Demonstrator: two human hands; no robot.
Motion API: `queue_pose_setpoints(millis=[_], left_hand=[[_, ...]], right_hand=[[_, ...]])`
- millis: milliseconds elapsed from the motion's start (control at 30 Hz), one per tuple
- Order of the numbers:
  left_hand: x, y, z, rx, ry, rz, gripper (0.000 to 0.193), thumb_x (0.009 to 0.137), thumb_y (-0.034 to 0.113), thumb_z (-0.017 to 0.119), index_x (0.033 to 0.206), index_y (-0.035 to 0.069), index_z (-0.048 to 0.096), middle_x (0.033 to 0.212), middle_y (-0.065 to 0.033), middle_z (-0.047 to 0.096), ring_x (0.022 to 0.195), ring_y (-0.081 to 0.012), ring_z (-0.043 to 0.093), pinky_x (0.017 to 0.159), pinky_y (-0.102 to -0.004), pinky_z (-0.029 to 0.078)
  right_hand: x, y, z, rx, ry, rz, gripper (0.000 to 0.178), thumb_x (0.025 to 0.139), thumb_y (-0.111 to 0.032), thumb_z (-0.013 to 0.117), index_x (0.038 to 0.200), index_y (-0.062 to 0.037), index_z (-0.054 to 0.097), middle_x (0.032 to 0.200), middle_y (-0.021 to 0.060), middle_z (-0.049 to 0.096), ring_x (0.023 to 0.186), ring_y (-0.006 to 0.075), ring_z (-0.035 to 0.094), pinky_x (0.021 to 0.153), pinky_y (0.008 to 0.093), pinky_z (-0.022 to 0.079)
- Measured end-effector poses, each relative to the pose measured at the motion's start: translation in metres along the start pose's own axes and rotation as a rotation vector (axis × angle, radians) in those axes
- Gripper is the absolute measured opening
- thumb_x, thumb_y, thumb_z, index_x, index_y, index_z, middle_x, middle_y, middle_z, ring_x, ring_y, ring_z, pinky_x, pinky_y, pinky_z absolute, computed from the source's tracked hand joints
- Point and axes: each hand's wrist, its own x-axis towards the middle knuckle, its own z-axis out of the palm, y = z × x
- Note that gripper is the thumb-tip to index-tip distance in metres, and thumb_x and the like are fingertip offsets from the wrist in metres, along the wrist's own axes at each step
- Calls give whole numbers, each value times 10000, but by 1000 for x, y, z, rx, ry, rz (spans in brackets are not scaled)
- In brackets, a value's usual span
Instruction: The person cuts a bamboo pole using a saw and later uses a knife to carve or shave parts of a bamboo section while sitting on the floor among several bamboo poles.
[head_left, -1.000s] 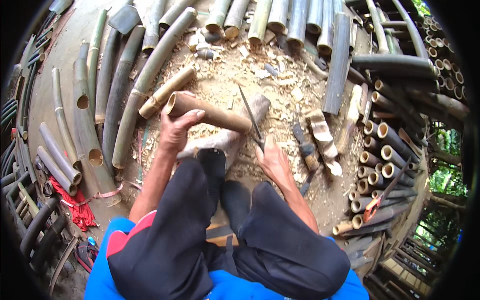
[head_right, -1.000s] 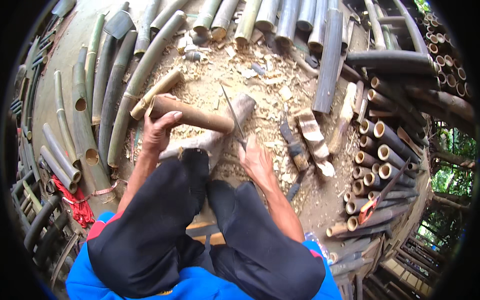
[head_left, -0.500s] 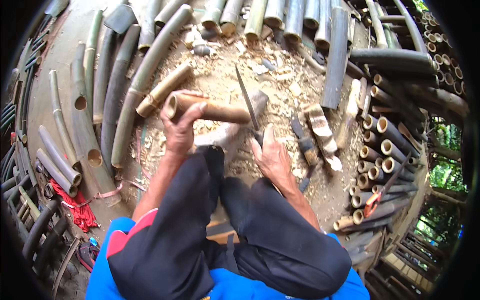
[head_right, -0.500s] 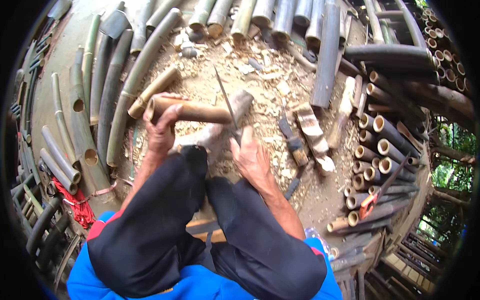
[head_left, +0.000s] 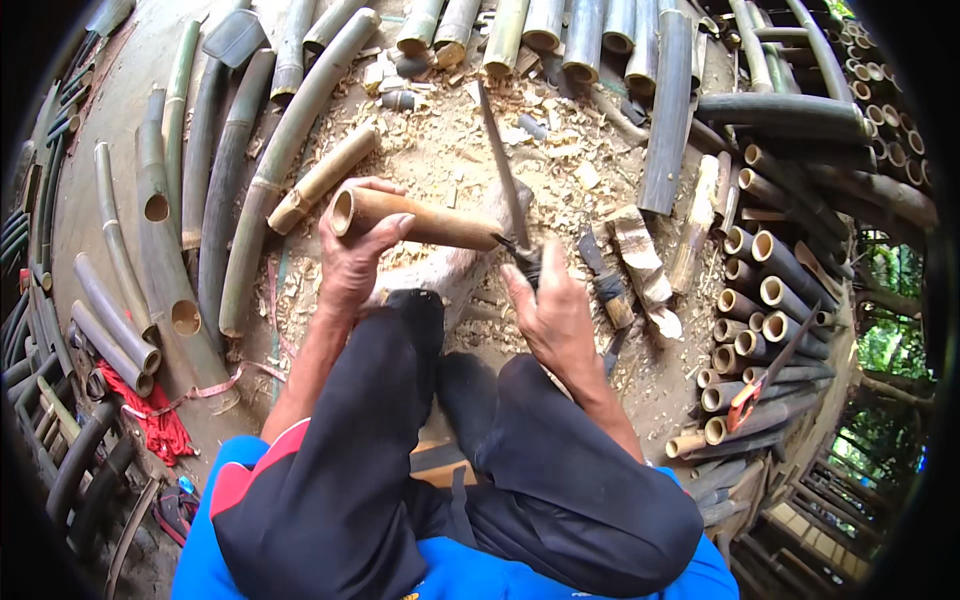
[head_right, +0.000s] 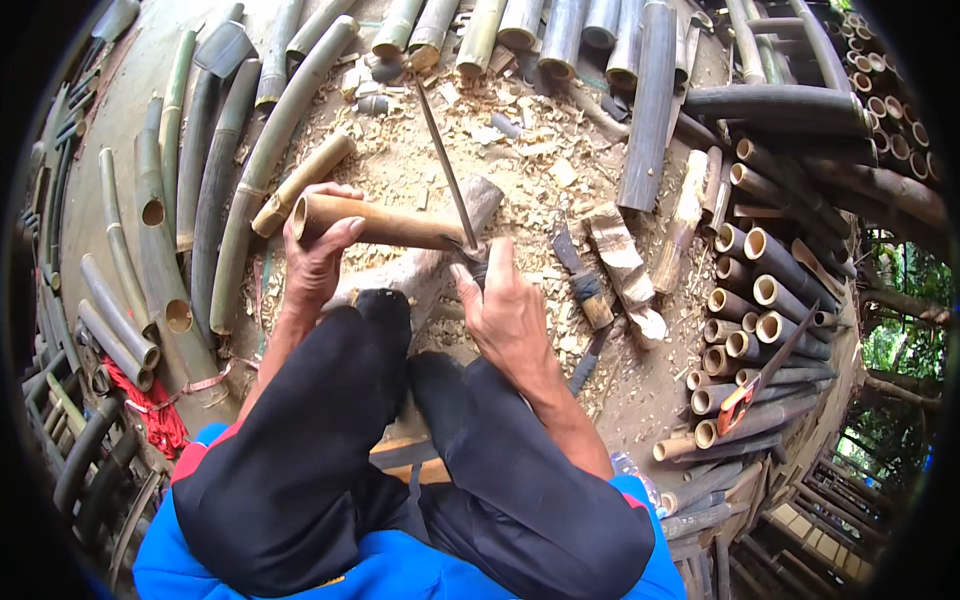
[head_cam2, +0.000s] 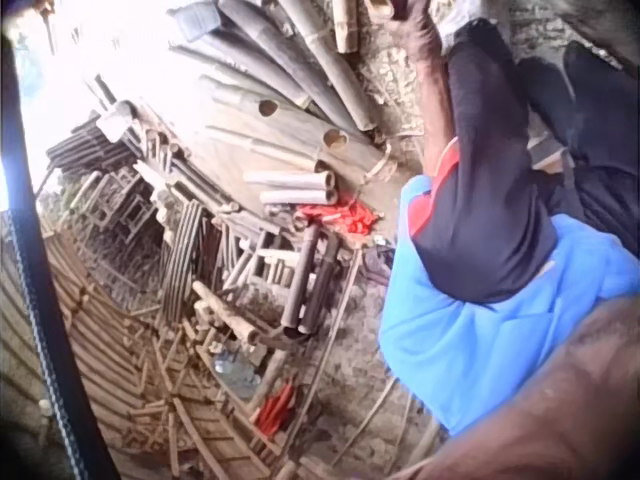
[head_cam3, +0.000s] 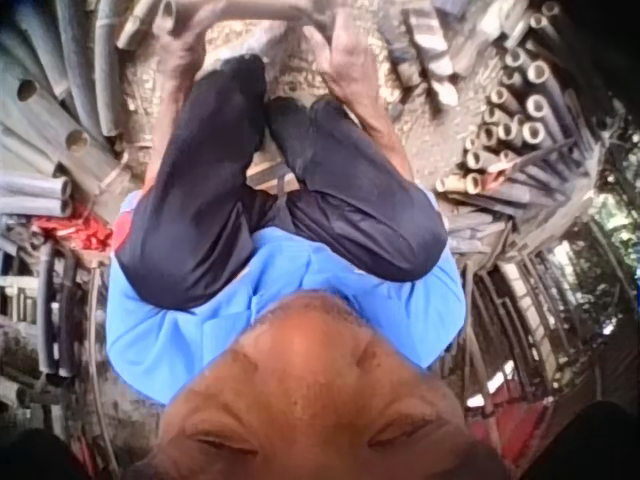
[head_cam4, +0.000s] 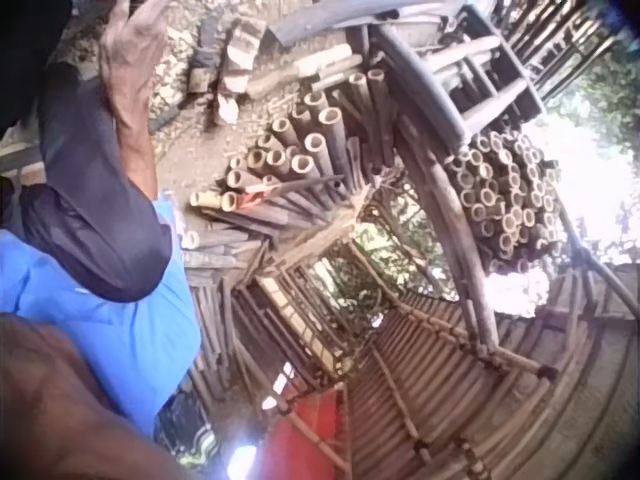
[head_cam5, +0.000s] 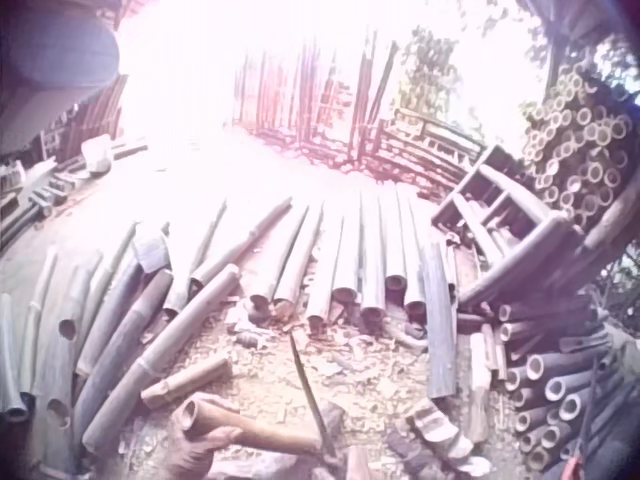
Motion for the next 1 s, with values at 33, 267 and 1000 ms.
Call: queue_pose_setpoints(millis=[33, 267, 1000], left_hand=[[-2, -1, -7, 5, -21, -52, 455, 801, 91, 888, 1194, 34, 665, 1026, -45, 709, 934, -114, 672, 863, -284, 568], [-1, -8, 2, -134, -7, -43, 532, 815, 73, 841, 1282, 56, 588, 1142, -60, 673, 1044, -179, 670, 940, -325, 551], [-2, -2, 26, 19, 162, 90, 376, 831, 42, 880, 1128, 21, 651, 1005, -45, 697, 907, -105, 667, 820, -277, 591]], right_hand=[[-4, -6, -4, 109, 215, -229, 362, 1040, -284, 633, 1151, 29, 488, 841, 275, 703, 677, 418, 714, 607, 482, 587], [3, 47, 33, -20, 4, 55, 408, 1007, -273, 662, 1202, 23, 459, 757, 294, 682, 721, 509, 689, 608, 555, 522], [25, 48, 34, -158, 26, -2, 291, 1070, -252, 555, 1160, 6, 455, 834, 285, 697, 658, 430, 711, 584, 516, 570]])
